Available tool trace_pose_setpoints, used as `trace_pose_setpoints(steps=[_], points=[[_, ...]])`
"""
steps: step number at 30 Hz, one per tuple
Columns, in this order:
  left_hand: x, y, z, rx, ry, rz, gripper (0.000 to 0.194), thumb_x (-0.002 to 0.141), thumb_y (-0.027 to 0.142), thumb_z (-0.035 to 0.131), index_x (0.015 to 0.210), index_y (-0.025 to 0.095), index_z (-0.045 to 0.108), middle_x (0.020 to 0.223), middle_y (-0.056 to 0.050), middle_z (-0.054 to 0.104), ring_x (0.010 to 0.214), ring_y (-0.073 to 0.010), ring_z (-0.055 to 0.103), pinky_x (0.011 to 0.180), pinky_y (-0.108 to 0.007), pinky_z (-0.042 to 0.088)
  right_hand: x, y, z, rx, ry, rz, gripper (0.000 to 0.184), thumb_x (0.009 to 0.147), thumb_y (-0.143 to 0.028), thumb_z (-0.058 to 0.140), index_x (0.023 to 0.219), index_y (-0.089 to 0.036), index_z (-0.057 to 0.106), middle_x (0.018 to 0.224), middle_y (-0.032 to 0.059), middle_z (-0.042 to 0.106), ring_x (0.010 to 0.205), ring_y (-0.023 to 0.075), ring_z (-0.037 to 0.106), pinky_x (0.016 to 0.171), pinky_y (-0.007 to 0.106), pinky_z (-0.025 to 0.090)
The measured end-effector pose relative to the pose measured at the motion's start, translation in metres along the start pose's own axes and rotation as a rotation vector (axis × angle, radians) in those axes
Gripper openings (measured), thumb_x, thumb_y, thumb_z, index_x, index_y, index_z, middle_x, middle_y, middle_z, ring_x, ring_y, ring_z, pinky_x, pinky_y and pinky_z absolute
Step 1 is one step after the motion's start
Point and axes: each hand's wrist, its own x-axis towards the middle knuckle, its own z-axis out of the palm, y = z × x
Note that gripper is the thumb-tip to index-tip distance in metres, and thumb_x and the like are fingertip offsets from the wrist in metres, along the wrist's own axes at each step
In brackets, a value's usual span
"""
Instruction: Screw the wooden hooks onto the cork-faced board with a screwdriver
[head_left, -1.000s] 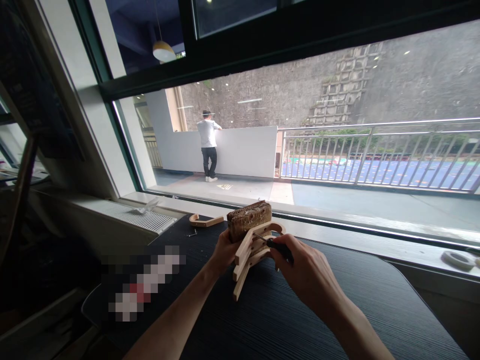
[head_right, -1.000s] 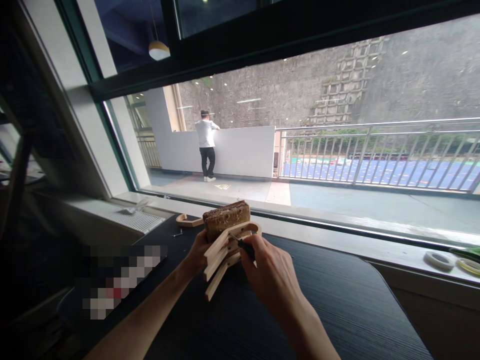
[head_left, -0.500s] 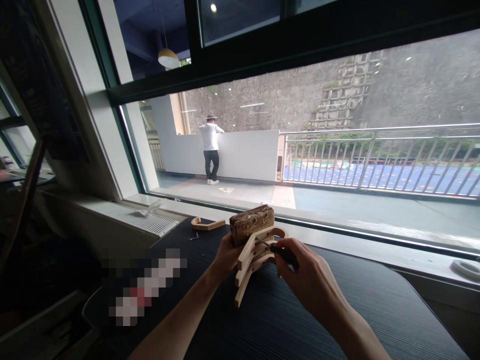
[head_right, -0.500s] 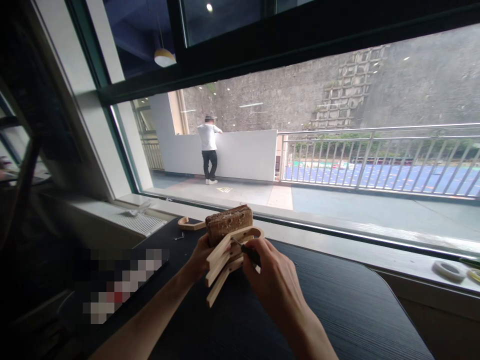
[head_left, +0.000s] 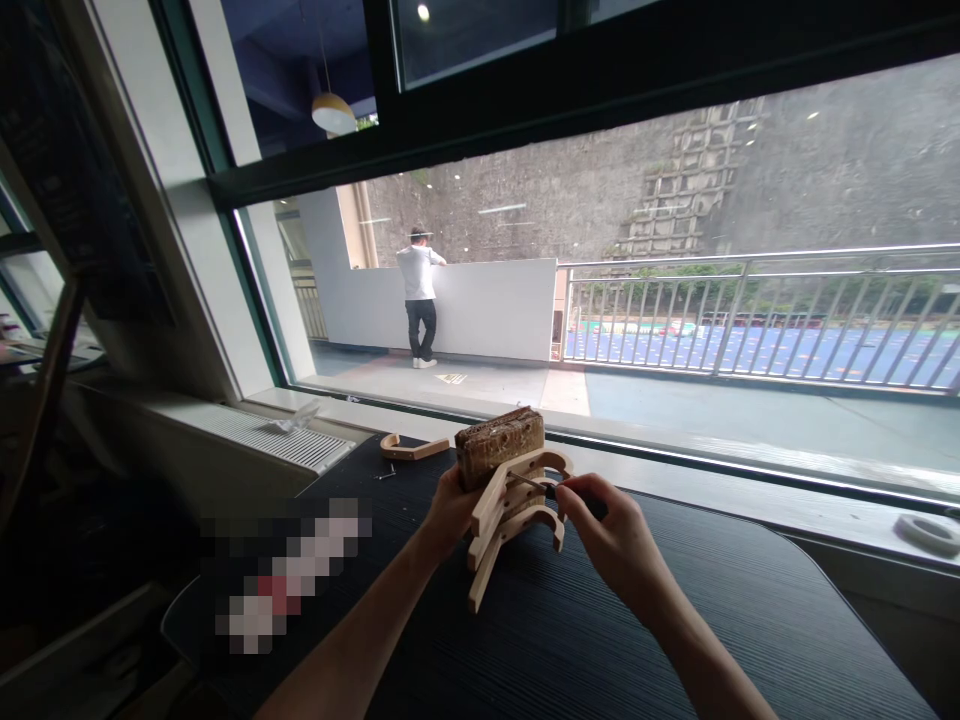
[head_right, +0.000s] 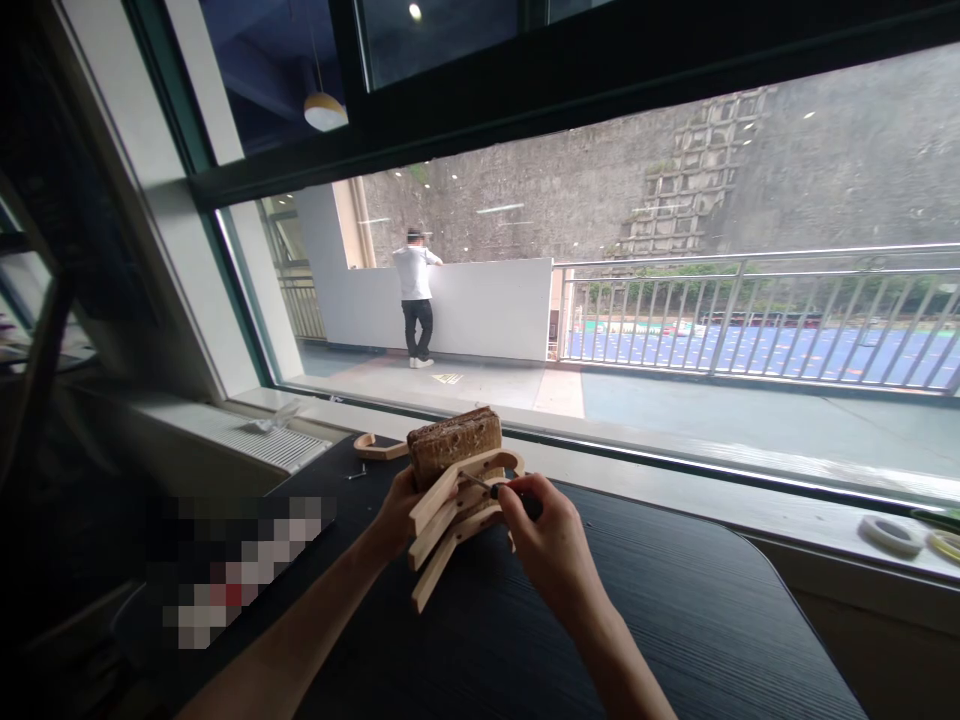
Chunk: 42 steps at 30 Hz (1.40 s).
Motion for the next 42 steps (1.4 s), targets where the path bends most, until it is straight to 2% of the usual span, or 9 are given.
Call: trace_pose_setpoints(steps=[4,11,18,21,26,31,34,38,42], points=[[0.0,0.0,0.001,-0.008,-0.011,0.003,0.031,0.052,0.02,0.083,0.08,0.012,0.07,0.07,-0.003,0.069,0.06,-0.015,0.06,0.057,-0.024,0.048,-0.005,-0.005,-0.005,-0.213,-0.004,-0.081,0.023,0.083,-0.038,0.055,0.1,-0.024,0.059,0.082,0.0011,0.067,0.064,0.0157,0.059,0.061,0.027,0.044],[0.0,0.0,0.001,-0.021,-0.015,-0.002,0.035,0.052,0.022,0.083,0.082,0.01,0.07,0.07,-0.004,0.068,0.059,-0.0136,0.059,0.056,-0.023,0.048,-0.009,-0.006,-0.004,-0.426,0.004,-0.356,0.017,0.089,-0.033,0.049,0.097,-0.022,0.059,0.081,0.0029,0.068,0.062,0.0154,0.058,0.058,0.027,0.04],[-0.002,0.003,0.001,-0.023,0.006,-0.008,0.035,0.052,0.023,0.083,0.082,0.01,0.071,0.071,-0.004,0.069,0.061,-0.015,0.06,0.057,-0.024,0.048,-0.005,0.009,0.012,-0.084,0.126,-0.142,0.022,0.087,-0.042,0.052,0.088,-0.022,0.059,0.075,0.0015,0.068,0.067,0.016,0.061,0.062,0.026,0.045],[-0.001,0.002,0.001,-0.03,0.014,-0.005,0.035,0.052,0.022,0.083,0.083,0.011,0.071,0.072,-0.004,0.069,0.061,-0.015,0.06,0.058,-0.024,0.048,-0.006,0.006,0.01,-0.135,0.105,-0.118,0.022,0.087,-0.043,0.051,0.089,-0.023,0.06,0.072,0.0006,0.067,0.065,0.0163,0.061,0.06,0.026,0.045],[0.0,-0.001,0.0,-0.041,0.016,-0.003,0.041,0.051,0.019,0.083,0.089,0.012,0.07,0.076,-0.005,0.071,0.065,-0.0173,0.063,0.059,-0.025,0.049,-0.012,-0.006,0.004,-0.465,0.058,-0.399,0.019,0.089,-0.031,0.049,0.104,-0.025,0.059,0.095,0.0024,0.068,0.069,0.0164,0.063,0.058,0.026,0.041],[-0.001,-0.001,0.001,-0.041,0.016,-0.007,0.041,0.051,0.017,0.083,0.09,0.012,0.07,0.074,-0.005,0.07,0.066,-0.0175,0.063,0.059,-0.024,0.048,-0.013,-0.007,0.007,-0.525,0.04,-0.574,0.02,0.092,-0.024,0.043,0.105,-0.022,0.059,0.1,0.0056,0.068,0.08,0.0175,0.065,0.062,0.025,0.041],[-0.001,0.0,0.001,-0.044,0.021,-0.01,0.041,0.051,0.017,0.083,0.089,0.011,0.07,0.073,-0.004,0.07,0.063,-0.0164,0.062,0.059,-0.024,0.048,-0.012,-0.002,0.012,-0.395,0.075,-0.454,0.019,0.091,-0.029,0.047,0.102,-0.022,0.061,0.098,0.0053,0.069,0.074,0.0171,0.065,0.062,0.025,0.042],[-0.001,0.001,0.001,-0.046,0.037,-0.014,0.038,0.05,0.016,0.083,0.086,0.01,0.07,0.071,-0.004,0.069,0.06,-0.0147,0.06,0.057,-0.023,0.048,-0.009,0.005,0.02,-0.041,0.092,-0.114,0.024,0.088,-0.04,0.051,0.091,-0.02,0.064,0.079,0.0041,0.07,0.067,0.0178,0.063,0.063,0.027,0.046],[-0.001,0.002,0.001,-0.05,0.043,-0.014,0.036,0.052,0.017,0.083,0.085,0.011,0.07,0.069,-0.003,0.068,0.06,-0.0141,0.059,0.057,-0.023,0.048,-0.006,0.007,0.023,0.054,0.085,-0.033,0.03,0.087,-0.045,0.05,0.091,-0.02,0.064,0.074,0.0047,0.068,0.067,0.0191,0.062,0.061,0.028,0.047]])
